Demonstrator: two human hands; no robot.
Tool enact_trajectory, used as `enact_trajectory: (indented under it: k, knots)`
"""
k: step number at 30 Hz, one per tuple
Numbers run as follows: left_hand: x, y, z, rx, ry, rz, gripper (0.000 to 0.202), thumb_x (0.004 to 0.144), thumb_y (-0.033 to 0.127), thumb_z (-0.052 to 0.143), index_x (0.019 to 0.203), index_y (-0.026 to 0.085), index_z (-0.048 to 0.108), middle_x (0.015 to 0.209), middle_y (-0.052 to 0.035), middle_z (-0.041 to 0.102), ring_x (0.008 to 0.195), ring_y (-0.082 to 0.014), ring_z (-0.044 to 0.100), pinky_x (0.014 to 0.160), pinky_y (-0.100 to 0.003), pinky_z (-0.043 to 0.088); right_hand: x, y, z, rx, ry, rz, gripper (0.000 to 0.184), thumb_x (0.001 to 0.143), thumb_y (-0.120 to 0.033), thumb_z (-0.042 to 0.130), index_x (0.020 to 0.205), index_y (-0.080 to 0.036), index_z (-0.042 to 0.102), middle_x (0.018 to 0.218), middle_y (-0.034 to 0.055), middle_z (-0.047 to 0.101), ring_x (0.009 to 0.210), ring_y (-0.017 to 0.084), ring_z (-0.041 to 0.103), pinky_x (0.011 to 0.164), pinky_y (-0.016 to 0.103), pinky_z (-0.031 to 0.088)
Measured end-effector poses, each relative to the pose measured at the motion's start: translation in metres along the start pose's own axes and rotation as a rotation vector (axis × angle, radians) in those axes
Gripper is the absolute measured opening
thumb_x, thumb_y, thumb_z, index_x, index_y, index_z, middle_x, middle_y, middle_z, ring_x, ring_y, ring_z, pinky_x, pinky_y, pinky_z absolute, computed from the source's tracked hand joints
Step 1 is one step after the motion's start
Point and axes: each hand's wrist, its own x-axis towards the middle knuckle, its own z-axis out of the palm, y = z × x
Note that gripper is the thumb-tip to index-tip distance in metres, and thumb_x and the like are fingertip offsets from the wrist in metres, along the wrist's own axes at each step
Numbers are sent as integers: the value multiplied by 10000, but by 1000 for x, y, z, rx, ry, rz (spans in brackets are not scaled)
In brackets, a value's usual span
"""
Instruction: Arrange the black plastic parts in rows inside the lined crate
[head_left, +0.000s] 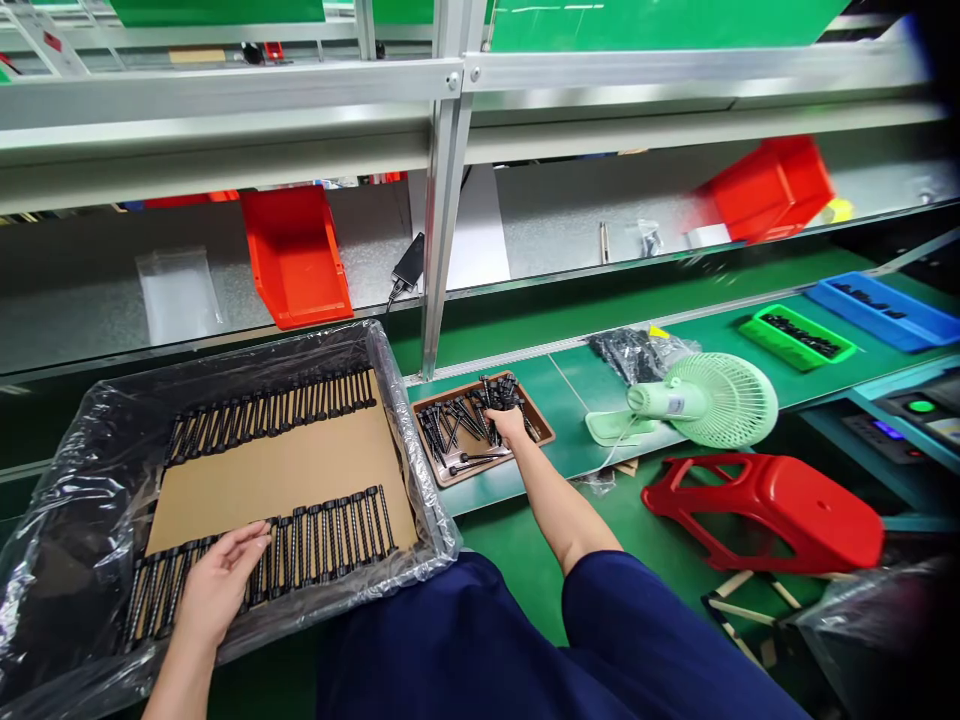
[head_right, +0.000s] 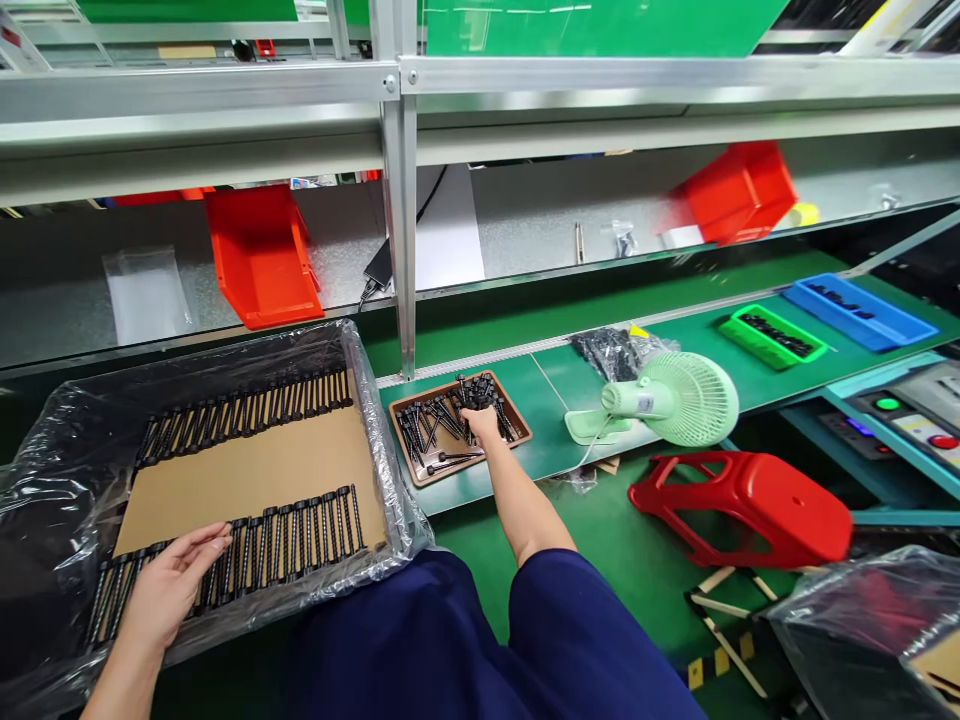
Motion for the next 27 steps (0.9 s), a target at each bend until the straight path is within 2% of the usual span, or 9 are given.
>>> enact_trajectory:
  k: [4, 7, 11, 14, 16, 18, 21, 24, 27]
  knots:
    - [-2, -2, -1, -17, -58, -7, 603, 478, 583, 808, 893, 158, 703, 988, -129, 725, 1002, -317, 657, 1017, -500, 436, -10, -18, -8, 78, -66, 32, 159, 539, -165, 616, 693, -135, 587, 653, 43, 642, 602, 174, 572, 521, 258, 455]
    - [-3, 1, -2, -34, -106, 4, 561, 537, 559, 797, 914, 155, 701, 1002, -135, 720, 1008, -309, 655, 1015, -489, 439, -26, -46, -25, 162, -65, -41, 172, 584, -222, 644, 731, -144, 601, 701, 55, 654, 629, 181, 593, 575, 284, 485]
    - [-4, 30, 7, -88, -184, 92, 477, 605, 480, 792, 942, 153, 703, 1014, -136, 714, 1013, -283, 651, 1011, -440, 444, -71, -113, -47, 271, -214, -319, 281, 608, -330, 730, 793, -137, 647, 806, 82, 683, 719, 193, 629, 720, 334, 511]
    - [0, 63, 24, -212, -339, 179, 465, 638, 380, 795, 1036, 164, 688, 1101, -138, 688, 1064, -269, 625, 1008, -424, 442, -125, -167, -40, 239, -428, -476, 330, 600, -378, 781, 816, -154, 670, 836, 79, 690, 747, 198, 636, 746, 355, 518]
    - [3, 81, 36, -324, -500, 214, 550, 634, 298, 810, 1145, 176, 646, 1198, -149, 643, 1138, -271, 581, 1017, -439, 426, -167, -194, -20, 200, -654, -522, 293, 613, -363, 778, 800, -165, 672, 814, 71, 691, 729, 195, 633, 724, 351, 523]
    - [5, 90, 47, -465, -625, 253, 704, 583, 228, 844, 1238, 198, 588, 1315, -147, 567, 1256, -289, 483, 1041, -447, 394, -207, -209, 12, 163, -869, -546, 282, 614, -329, 772, 811, -157, 668, 790, 58, 688, 714, 191, 626, 701, 340, 520]
    - [7, 86, 52, -660, -750, 216, 737, 537, 218, 871, 1220, 174, 597, 1313, -146, 562, 1276, -316, 454, 1051, -449, 372, -254, -211, 68, 149, -1031, -581, 397, 580, -315, 784, 913, -143, 654, 852, 34, 681, 784, 201, 620, 736, 334, 506]
    - [11, 70, 43, -770, -718, 109, 611, 564, 267, 860, 1116, 118, 646, 1146, -151, 654, 1158, -320, 552, 1016, -450, 397, -285, -200, 116, 139, -1059, -541, 454, 563, -346, 791, 938, -142, 634, 894, 26, 669, 844, 213, 607, 767, 333, 492]
    - [19, 55, 24, -799, -663, 39, 572, 538, 240, 869, 1055, 104, 665, 1035, -140, 692, 1071, -312, 603, 984, -445, 417, -304, -191, 147, 152, -1091, -448, 366, 625, -357, 739, 907, -152, 627, 885, 22, 664, 840, 203, 600, 764, 322, 491]
